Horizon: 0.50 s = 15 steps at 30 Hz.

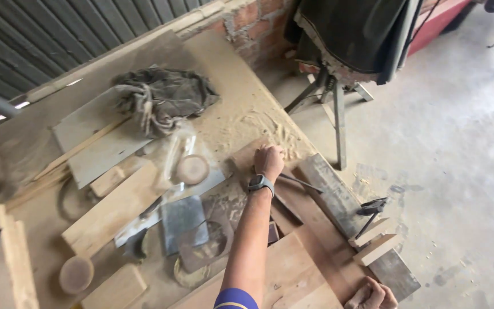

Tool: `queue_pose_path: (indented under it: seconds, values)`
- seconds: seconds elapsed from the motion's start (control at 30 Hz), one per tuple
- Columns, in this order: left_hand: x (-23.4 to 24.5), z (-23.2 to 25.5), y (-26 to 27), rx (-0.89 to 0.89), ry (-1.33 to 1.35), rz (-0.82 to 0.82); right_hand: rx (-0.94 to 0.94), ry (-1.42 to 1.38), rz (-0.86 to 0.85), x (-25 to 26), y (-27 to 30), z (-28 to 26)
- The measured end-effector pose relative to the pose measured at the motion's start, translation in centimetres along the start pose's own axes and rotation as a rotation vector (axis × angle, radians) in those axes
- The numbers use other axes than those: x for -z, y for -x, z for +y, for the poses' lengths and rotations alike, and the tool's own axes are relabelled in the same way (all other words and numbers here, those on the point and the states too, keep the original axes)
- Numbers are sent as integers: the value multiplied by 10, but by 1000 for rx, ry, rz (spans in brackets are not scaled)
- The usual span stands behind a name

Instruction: The person sands a wooden plank on a workbench using a handheld power sander. They pause to apply glue from a bottle to a specific spot on the wood, rub it in, and then resume sanding the surface.

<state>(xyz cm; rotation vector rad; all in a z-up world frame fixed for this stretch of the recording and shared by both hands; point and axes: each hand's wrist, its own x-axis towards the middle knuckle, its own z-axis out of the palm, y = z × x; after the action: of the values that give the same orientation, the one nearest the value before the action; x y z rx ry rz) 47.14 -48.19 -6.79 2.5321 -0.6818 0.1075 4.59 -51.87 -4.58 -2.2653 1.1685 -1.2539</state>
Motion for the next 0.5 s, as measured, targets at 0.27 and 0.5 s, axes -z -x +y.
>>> queue_pose_path:
  seconds: [0.27, 0.5]
  values:
    - [-26, 17, -1, -34, -220, -4, 17, 74, 49, -5, -1, -4]
    - [62, 53, 79, -175, 82, 213, -49, 60, -171, 12, -1, 0]
